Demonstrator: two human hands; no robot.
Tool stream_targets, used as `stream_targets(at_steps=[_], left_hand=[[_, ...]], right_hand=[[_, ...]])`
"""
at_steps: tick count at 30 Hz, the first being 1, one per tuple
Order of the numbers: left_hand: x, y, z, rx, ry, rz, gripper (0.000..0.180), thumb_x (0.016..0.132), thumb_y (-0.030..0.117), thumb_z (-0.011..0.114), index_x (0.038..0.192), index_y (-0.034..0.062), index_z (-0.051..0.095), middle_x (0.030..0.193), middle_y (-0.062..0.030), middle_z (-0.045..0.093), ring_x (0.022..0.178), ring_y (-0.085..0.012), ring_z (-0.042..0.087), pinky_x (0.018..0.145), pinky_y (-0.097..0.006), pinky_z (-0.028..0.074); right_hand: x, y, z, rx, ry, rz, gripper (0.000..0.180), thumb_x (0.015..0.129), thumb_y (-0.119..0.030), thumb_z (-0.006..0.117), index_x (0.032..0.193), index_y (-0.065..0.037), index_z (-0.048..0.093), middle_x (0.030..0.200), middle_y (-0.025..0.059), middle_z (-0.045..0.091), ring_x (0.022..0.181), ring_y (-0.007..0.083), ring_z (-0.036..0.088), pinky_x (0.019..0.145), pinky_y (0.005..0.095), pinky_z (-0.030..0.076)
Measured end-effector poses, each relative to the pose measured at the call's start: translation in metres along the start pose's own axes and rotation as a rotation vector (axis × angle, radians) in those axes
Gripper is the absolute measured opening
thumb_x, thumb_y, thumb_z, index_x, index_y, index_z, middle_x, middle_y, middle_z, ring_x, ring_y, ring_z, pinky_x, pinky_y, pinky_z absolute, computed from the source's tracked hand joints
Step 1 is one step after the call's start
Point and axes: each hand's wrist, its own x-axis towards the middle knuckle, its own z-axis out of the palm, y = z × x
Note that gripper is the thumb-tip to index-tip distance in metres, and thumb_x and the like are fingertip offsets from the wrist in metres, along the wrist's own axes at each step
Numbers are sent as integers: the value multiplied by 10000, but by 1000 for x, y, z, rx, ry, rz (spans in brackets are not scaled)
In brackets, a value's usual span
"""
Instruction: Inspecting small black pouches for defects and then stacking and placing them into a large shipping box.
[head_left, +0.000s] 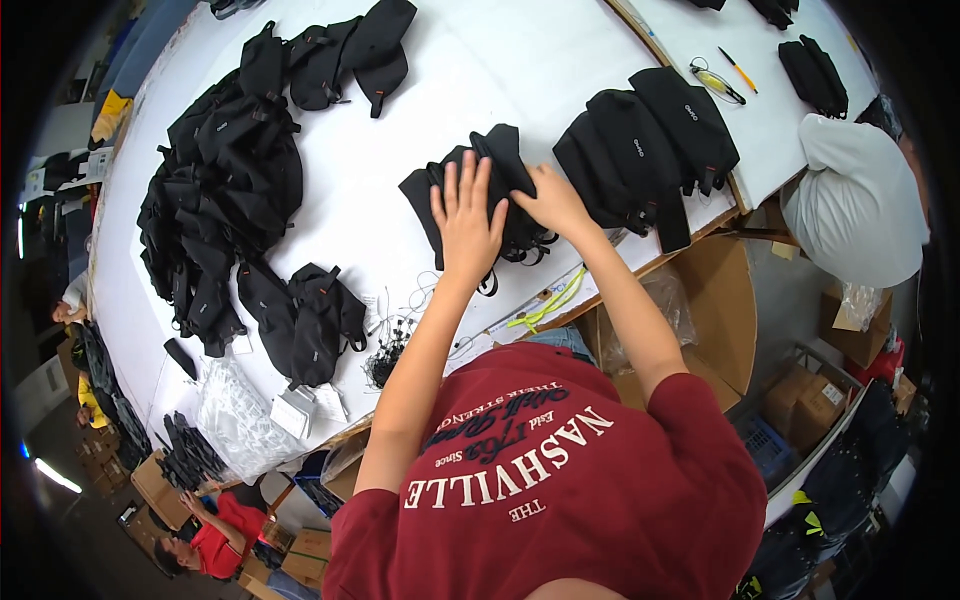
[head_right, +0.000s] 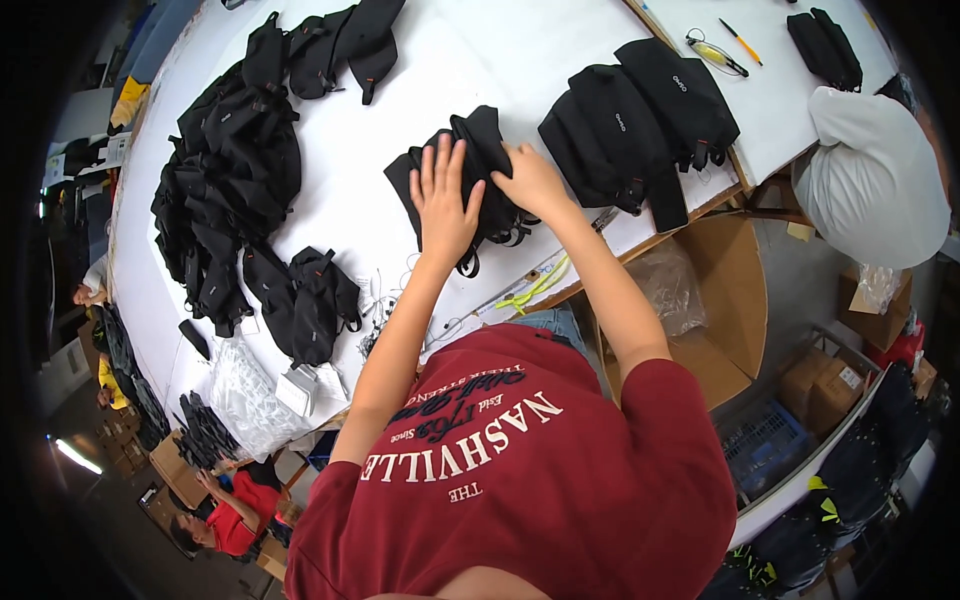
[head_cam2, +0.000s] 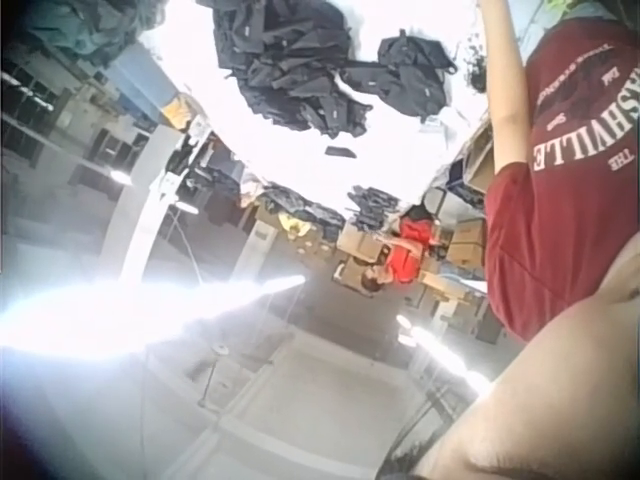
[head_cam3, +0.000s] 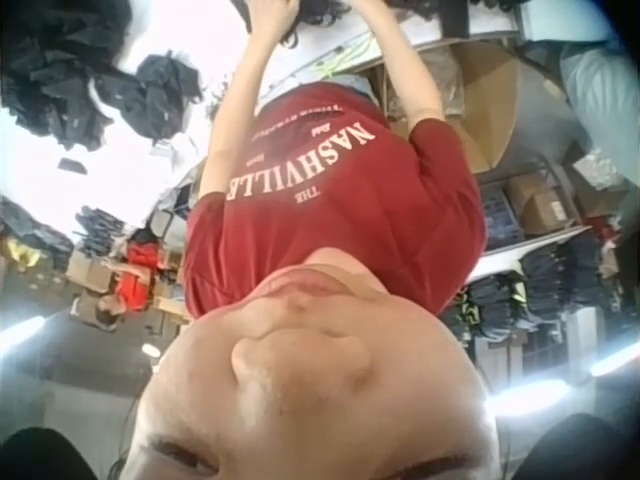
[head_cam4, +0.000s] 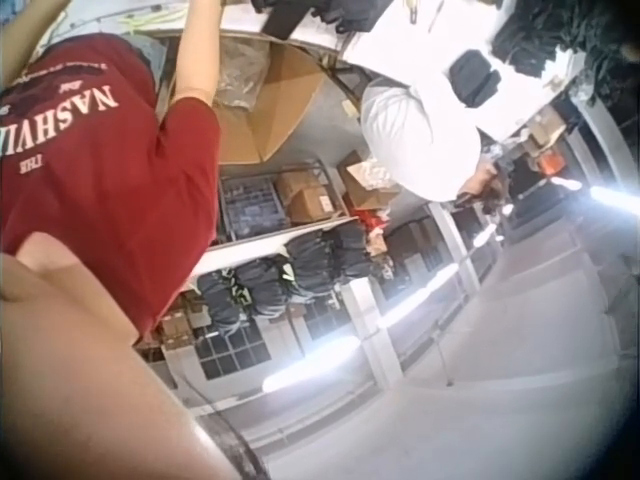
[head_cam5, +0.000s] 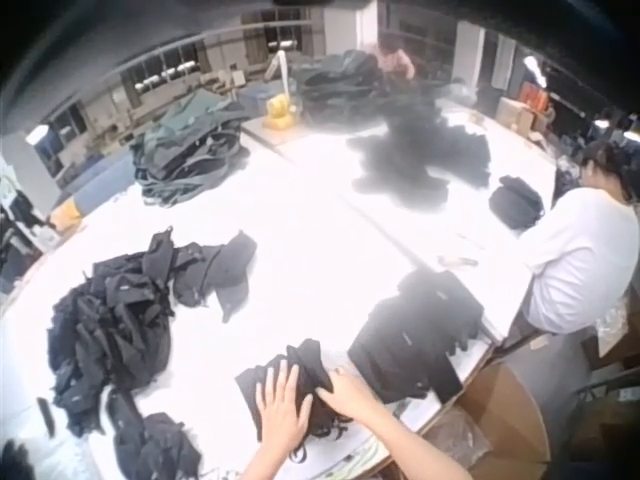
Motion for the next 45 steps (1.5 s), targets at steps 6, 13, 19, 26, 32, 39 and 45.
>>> stream_targets(at_steps=[6,13,19,26,32,39,45], left_hand=[[11,-4,12,86,-98,179,479,925,327,510,1379,190,442,1456,-51,380,1351,-300,312,1101,-499,194],[11,-2,15,162,-124,160,535,891,384,550,1382,203,440,1479,-37,341,1371,-308,269,1111,-505,161],[6,-9,12,134,-138,132,544,892,386,554,1392,217,424,1487,-27,328,1380,-302,251,1119,-497,145],[4,-13,11,113,-157,111,553,891,379,556,1401,225,408,1494,-30,315,1381,-303,247,1125,-495,133],[9,6,12,-225,44,6,488,917,282,524,1383,178,425,1488,-35,324,1368,-292,270,1122,-475,142],[18,3,23,46,-133,208,398,942,328,476,1309,183,520,1453,-15,382,1369,-268,279,1108,-490,175],[18,7,27,102,-150,218,429,934,314,491,1344,189,478,1470,-11,354,1372,-264,273,1106,-495,175]], right_hand=[[-26,-18,-47,-246,272,-149,719,701,-368,724,1320,-104,472,1296,162,445,1250,317,365,1018,443,302],[-43,36,-101,-521,486,104,815,665,-182,766,1388,-262,398,1352,132,386,1238,325,382,1001,483,318],[-35,47,-102,-686,499,83,848,678,-172,745,1421,-263,346,1321,137,428,1160,333,447,939,466,392],[-33,26,-122,-331,654,93,736,714,-156,713,1389,-210,423,1235,124,522,1106,320,513,932,414,425],[-13,12,-19,305,134,50,545,825,-256,594,1350,-162,484,1297,149,540,1172,318,514,1005,385,381],[-32,8,-14,147,331,-73,373,780,-208,638,1138,-107,619,1224,158,497,1144,327,463,954,422,384],[-47,43,-32,-403,297,31,461,752,-44,621,1205,-70,540,1094,125,558,1019,308,525,878,393,424]])
